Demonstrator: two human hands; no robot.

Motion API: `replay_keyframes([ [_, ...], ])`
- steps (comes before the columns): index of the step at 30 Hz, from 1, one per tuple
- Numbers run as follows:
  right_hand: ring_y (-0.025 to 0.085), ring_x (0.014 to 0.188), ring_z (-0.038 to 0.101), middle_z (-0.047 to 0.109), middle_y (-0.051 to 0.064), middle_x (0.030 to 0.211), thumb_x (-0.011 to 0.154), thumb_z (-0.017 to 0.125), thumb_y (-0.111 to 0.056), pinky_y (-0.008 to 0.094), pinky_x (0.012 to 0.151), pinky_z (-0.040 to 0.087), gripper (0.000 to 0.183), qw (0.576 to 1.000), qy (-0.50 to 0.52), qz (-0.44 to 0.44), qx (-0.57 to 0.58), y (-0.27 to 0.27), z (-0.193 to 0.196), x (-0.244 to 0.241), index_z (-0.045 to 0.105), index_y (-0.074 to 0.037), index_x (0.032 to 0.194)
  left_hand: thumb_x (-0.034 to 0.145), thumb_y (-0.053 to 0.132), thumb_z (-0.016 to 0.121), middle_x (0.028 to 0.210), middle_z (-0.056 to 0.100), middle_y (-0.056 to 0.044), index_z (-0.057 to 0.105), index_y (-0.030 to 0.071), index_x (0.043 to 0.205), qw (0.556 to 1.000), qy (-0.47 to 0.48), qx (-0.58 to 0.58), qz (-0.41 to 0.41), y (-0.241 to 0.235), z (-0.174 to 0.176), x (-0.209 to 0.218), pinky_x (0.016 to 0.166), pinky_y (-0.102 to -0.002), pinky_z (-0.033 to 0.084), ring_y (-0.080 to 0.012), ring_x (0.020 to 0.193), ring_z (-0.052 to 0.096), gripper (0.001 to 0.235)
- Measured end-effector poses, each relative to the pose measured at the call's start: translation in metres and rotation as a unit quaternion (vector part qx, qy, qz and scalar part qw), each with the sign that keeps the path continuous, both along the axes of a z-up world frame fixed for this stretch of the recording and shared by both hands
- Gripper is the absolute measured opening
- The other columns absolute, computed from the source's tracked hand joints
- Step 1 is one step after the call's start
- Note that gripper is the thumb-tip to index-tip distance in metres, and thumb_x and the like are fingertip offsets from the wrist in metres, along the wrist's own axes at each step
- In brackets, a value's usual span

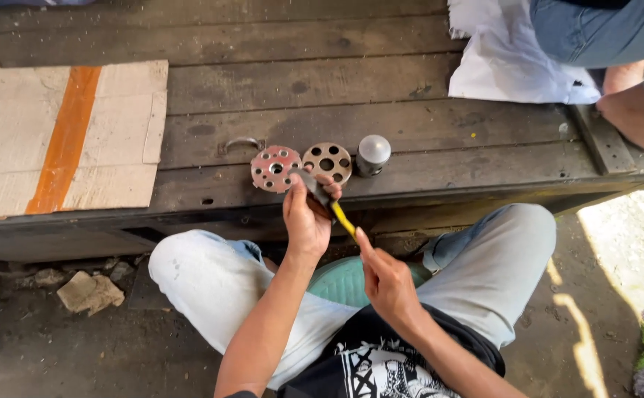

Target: The person sits on the ground and uses a yellow-handled brush to scrub a small metal part held in their left hand. They rotate the part to clean different sides and occasionally dip the brush into a small container. Two other metal parts with holes are visible on the wooden bench nearby.

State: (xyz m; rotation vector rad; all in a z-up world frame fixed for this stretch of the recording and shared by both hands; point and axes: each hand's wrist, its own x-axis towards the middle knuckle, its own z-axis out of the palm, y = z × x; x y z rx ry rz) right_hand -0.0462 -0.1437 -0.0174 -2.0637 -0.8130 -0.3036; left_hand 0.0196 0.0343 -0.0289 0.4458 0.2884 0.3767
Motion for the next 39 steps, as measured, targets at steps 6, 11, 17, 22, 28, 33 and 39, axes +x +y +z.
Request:
replay_keyframes([
  [6, 0.012, 0.059, 0.036, 0.042, 0.0, 0.071, 0.099, 0.052, 0.013, 0.027, 0.055, 0.039, 0.064, 1.0, 0.023, 0.009, -0.007, 0.002, 0.005, 0.005, 0.041, -0.011, 0.158, 0.108, 0.04, 0.048, 0.093, 0.071, -0.015, 0.058, 0.009, 0.118, 0.999, 0.017, 0.001, -0.041, -0.013, 0.02, -0.01, 0.082, -0.039, 0.058, -0.0305, 0.085, 0.07, 0.034],
  [11, 0.014, 0.057, 0.038, 0.044, 0.001, 0.069, 0.099, 0.052, 0.011, 0.031, 0.052, 0.036, 0.06, 1.0, 0.025, 0.011, -0.013, -0.002, 0.002, -0.002, 0.044, -0.007, 0.155, 0.106, 0.04, 0.051, 0.088, 0.069, -0.015, 0.058, 0.007, 0.116, 1.0, -0.008, -0.016, -0.019, -0.008, 0.016, -0.004, 0.074, -0.037, 0.056, -0.0274, 0.08, 0.067, 0.036],
  [17, 0.021, 0.042, 0.051, 0.058, 0.009, 0.058, 0.094, 0.056, 0.008, 0.032, 0.041, 0.037, 0.054, 0.999, -0.001, -0.003, 0.051, 0.007, -0.004, 0.007, 0.057, -0.005, 0.146, 0.108, 0.041, 0.051, 0.092, 0.072, -0.024, 0.065, 0.008, 0.115, 0.999, 0.039, 0.008, -0.024, -0.012, 0.008, 0.0, 0.072, -0.043, 0.065, -0.0364, 0.079, 0.074, 0.037],
  [22, 0.023, 0.043, 0.052, 0.059, 0.01, 0.059, 0.094, 0.056, 0.009, 0.033, 0.041, 0.039, 0.054, 0.998, 0.011, 0.004, 0.056, 0.008, 0.001, 0.006, 0.057, -0.004, 0.146, 0.107, 0.045, 0.05, 0.091, 0.074, -0.022, 0.069, 0.005, 0.107, 0.998, 0.06, 0.005, -0.019, -0.019, 0.005, -0.004, 0.072, -0.04, 0.065, -0.0336, 0.077, 0.075, 0.044],
  [28, 0.021, 0.042, 0.052, 0.061, 0.009, 0.059, 0.093, 0.057, 0.008, 0.032, 0.04, 0.037, 0.054, 0.999, 0.017, -0.006, 0.039, 0.0, -0.012, 0.008, 0.057, -0.006, 0.146, 0.109, 0.04, 0.05, 0.091, 0.072, -0.023, 0.065, 0.008, 0.114, 0.999, 0.041, -0.001, -0.015, -0.01, 0.01, 0.0, 0.071, -0.043, 0.066, -0.0359, 0.077, 0.075, 0.037],
  [33, 0.018, 0.043, 0.047, 0.054, 0.007, 0.058, 0.094, 0.056, 0.01, 0.031, 0.042, 0.037, 0.054, 0.999, -0.019, -0.007, 0.049, 0.004, -0.001, 0.005, 0.057, -0.003, 0.146, 0.109, 0.04, 0.05, 0.093, 0.072, -0.024, 0.064, 0.005, 0.109, 0.999, 0.028, 0.004, -0.019, -0.014, 0.024, -0.009, 0.074, -0.044, 0.065, -0.0373, 0.08, 0.075, 0.038],
  [39, 0.022, 0.043, 0.05, 0.052, 0.008, 0.058, 0.094, 0.058, 0.007, 0.032, 0.042, 0.038, 0.051, 0.998, -0.05, -0.011, 0.041, 0.007, 0.005, 0.009, 0.059, -0.003, 0.145, 0.108, 0.043, 0.047, 0.089, 0.074, -0.025, 0.066, 0.002, 0.1, 0.998, 0.032, 0.034, -0.036, -0.022, 0.021, -0.005, 0.067, -0.044, 0.066, -0.0366, 0.076, 0.076, 0.046],
])
